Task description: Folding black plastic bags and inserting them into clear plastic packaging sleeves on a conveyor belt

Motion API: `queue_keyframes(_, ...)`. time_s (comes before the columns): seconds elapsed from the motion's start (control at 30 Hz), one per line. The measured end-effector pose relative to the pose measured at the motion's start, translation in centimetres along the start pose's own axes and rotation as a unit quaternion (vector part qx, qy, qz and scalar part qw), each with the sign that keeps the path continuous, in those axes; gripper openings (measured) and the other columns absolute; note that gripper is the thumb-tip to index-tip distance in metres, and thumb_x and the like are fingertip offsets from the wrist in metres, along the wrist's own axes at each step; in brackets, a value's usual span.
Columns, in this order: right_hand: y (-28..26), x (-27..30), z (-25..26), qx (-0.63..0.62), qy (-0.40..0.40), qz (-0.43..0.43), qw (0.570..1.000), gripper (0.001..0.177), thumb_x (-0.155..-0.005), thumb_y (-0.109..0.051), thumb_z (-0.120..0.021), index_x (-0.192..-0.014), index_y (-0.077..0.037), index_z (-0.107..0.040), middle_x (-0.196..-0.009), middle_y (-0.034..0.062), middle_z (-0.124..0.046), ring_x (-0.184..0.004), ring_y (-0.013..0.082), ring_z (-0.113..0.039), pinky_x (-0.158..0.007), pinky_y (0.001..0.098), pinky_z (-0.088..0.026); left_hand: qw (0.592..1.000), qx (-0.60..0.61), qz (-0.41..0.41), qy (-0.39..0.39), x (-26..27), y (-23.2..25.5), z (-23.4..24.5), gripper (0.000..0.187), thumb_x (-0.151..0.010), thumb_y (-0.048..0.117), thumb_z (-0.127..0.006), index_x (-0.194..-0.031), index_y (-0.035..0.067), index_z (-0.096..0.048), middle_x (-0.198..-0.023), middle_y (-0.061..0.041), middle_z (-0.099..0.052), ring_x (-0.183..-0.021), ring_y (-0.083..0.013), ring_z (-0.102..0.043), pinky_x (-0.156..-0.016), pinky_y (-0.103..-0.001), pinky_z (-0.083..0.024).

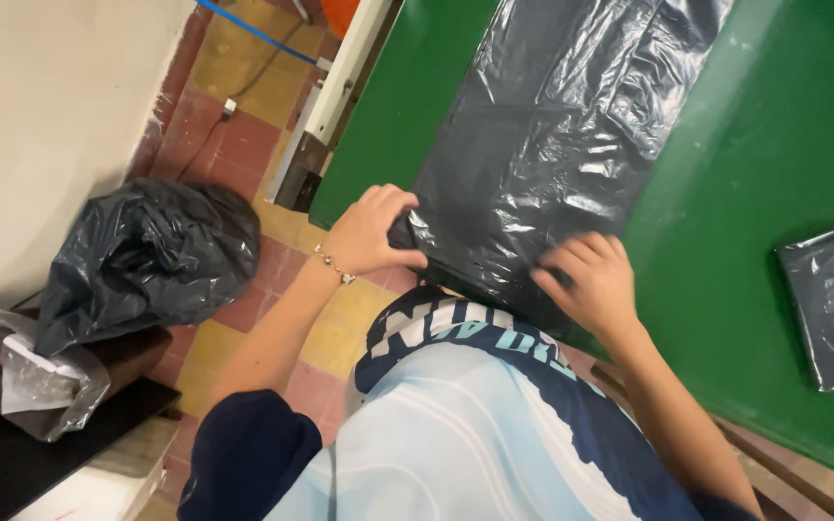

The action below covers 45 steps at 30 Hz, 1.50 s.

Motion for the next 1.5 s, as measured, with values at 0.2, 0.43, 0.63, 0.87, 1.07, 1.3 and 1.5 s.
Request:
queue_keyframes(0.2,-5.4,-13.6,-8.9,-0.001,0.045,0.196,0.980,0.022,-0.086,-0.025,-0.075,-0.108,-0.019,-0.073,-0.115,0.0007,-0.069,-0.097,0.0243,-0.060,-0.078,0.0367,-0.044,0.967,0.075,0.242,0.014,1.8,-0.5,-2.3,0.038,-0.083,0.031,-0.079,-0.116,0.023,-0.062,-0.098,0.005,-0.071,-0.087,-0.0154,-0.074,-0.080,-0.035,-0.059)
queue_keyframes(0.43,-4.1,-13.0,-13.3,0.004,0.125,0.219,0.968,0.021,-0.103,-0.029,-0.060,-0.084,-0.021,-0.065,-0.092,-0.0028,-0.061,-0.081,0.0210,-0.053,-0.071,0.0348,-0.040,0.938,0.024,0.344,0.022,0.2,3.8,-3.7,0.041,-0.084,0.043,-0.076,-0.116,0.022,-0.061,-0.090,0.003,-0.068,-0.089,-0.0215,-0.074,-0.084,-0.041,-0.059)
queue_keyframes(0.63,-3.3,-12.6,-13.1,-0.079,0.173,0.206,0.960,0.007,-0.096,-0.020,-0.068,-0.089,-0.017,-0.067,-0.102,0.0021,-0.066,-0.078,0.0240,-0.059,-0.070,0.0367,-0.045,0.931,0.086,0.331,0.130,-0.8,4.3,-4.5,0.032,-0.080,0.037,-0.079,-0.090,0.018,-0.055,-0.087,-0.004,-0.061,-0.092,-0.0300,-0.070,-0.083,-0.044,-0.057)
queue_keyframes(0.87,-3.0,-12.8,-12.5,-0.129,0.205,0.200,0.949,0.013,-0.091,-0.010,-0.070,-0.081,-0.013,-0.062,-0.092,0.0054,-0.062,-0.071,0.0270,-0.058,-0.063,0.0383,-0.045,0.828,0.357,0.409,0.138,-1.3,1.7,-4.5,0.028,-0.088,0.040,-0.075,-0.105,0.020,-0.064,-0.088,0.000,-0.076,-0.085,-0.0137,-0.071,-0.072,-0.028,-0.059)
queue_keyframes(1.07,-3.4,-12.9,-11.7,-0.140,0.220,0.219,0.940,0.018,-0.089,-0.005,-0.070,-0.077,-0.012,-0.058,-0.077,0.0060,-0.053,-0.063,0.0274,-0.052,-0.059,0.0390,-0.043,0.822,0.395,0.406,0.067,-2.5,-1.7,-6.4,0.033,-0.084,0.033,-0.079,-0.106,0.011,-0.069,-0.085,-0.005,-0.077,-0.077,-0.0113,-0.068,-0.059,-0.022,-0.058)
queue_keyframes(1.3,-3.1,-12.9,-12.1,-0.154,0.220,0.216,0.939,0.015,-0.090,-0.008,-0.067,-0.078,-0.012,-0.059,-0.071,0.0047,-0.048,-0.062,0.0260,-0.051,-0.059,0.0376,-0.042,0.932,0.035,0.360,0.001,-3.4,-0.4,-2.5,0.018,-0.087,0.034,-0.070,-0.103,0.028,-0.066,-0.094,0.002,-0.077,-0.091,-0.0240,-0.075,-0.080,-0.040,-0.059)
queue_keyframes(1.5,-3.2,-13.1,-11.5,-0.167,0.199,0.204,0.944,0.013,-0.088,-0.010,-0.070,-0.083,-0.012,-0.059,-0.072,0.0048,-0.049,-0.064,0.0270,-0.052,-0.060,0.0390,-0.043,0.933,0.291,0.209,-0.039,-3.3,0.9,-0.9,0.034,-0.103,0.031,-0.059,-0.132,0.017,-0.051,-0.111,-0.010,-0.074,-0.046,-0.0137,-0.061,-0.047,-0.024,-0.050)
Point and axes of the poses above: each hand's wrist, its own x-axis away from the middle knuckle, its own z-axis out of the back of the hand, y = z × x, the point moved 2 cm from there along -x, towards the middle knuckle
